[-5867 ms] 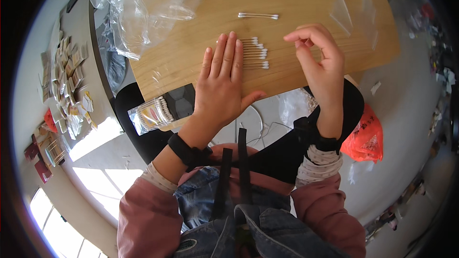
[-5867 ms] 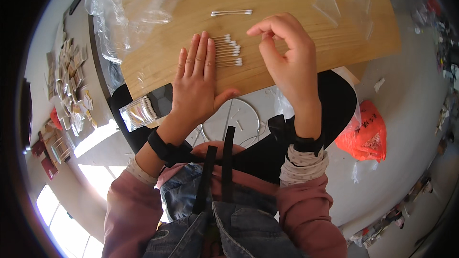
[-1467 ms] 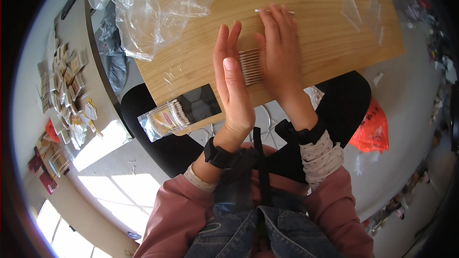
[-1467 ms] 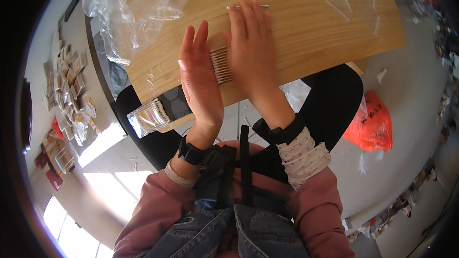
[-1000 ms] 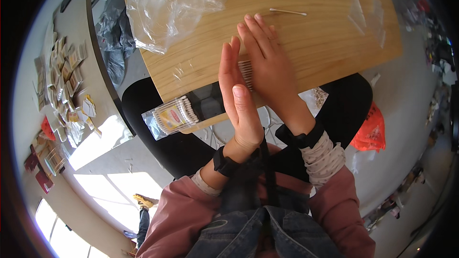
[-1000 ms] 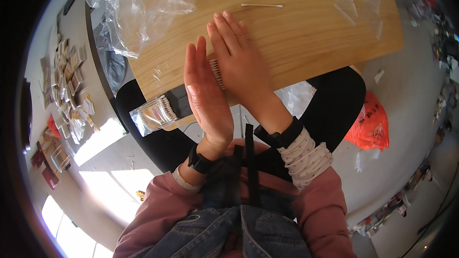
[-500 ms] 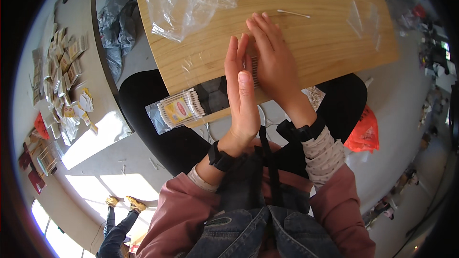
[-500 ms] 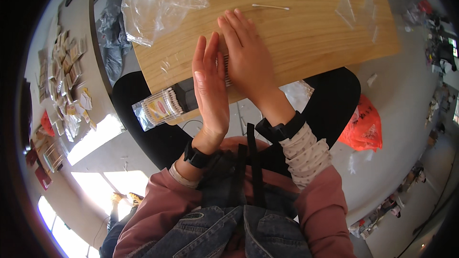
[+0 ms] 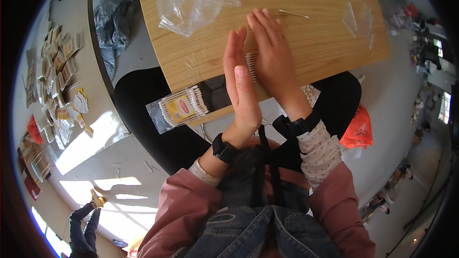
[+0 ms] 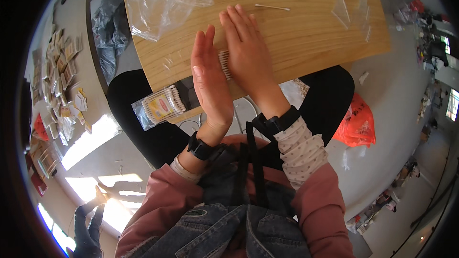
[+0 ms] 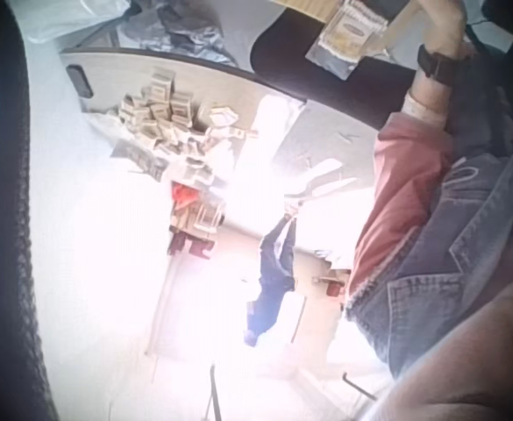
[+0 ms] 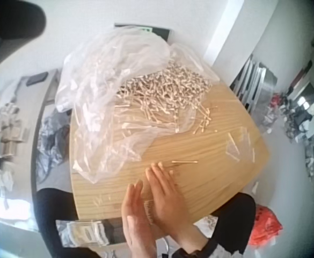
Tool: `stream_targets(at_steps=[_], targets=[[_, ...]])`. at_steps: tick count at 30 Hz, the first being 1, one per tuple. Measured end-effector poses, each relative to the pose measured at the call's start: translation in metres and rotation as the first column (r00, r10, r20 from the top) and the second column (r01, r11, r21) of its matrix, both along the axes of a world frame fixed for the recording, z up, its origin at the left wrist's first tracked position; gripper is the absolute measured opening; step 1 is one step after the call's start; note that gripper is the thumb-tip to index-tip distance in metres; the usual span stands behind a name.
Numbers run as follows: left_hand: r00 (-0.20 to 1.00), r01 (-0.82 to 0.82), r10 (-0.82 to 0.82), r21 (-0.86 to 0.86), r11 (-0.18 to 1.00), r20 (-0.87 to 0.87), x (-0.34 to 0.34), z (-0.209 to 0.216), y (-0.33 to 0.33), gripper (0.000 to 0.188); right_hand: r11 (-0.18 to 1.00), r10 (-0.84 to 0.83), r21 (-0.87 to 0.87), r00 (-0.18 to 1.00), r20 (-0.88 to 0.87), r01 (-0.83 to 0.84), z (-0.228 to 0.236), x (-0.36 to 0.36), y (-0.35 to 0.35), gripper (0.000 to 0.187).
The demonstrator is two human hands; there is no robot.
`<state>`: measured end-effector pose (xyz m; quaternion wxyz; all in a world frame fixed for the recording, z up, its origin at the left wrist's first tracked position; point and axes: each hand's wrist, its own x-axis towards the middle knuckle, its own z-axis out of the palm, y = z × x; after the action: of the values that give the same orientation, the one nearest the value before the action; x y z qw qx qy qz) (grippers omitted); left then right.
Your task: Arranging and packaging cotton swabs into small boxes.
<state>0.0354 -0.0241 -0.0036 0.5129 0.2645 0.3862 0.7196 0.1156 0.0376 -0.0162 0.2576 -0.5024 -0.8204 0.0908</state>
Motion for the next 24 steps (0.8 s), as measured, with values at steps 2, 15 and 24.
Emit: stream_targets(at_steps=[2, 15, 24], targets=[[0.999, 0.017, -0.014, -0.054, 0.998, 0.046, 0.0, 0.0, 0.002, 0.073, 1.0, -0.002, 0.01, 1.0, 0.009, 0.002, 0.0, -0.002, 0.0, 0.049], [0.917, -0.137, 0.107, -0.051, 0.989, -0.385, -0.081, 0.041, -0.013, 0.044, 0.999, 0.007, 0.043, 0.999, 0.053, -0.01, -0.008, 0.003, 0.001, 0.05], [0.127, -0.477, -0.268, -0.295, 0.828, -0.955, -0.151, 0.004, -0.046, 0.036, 0.993, 0.107, 0.041, 0.992, 0.071, -0.11, -0.002, -0.048, -0.026, 0.051]])
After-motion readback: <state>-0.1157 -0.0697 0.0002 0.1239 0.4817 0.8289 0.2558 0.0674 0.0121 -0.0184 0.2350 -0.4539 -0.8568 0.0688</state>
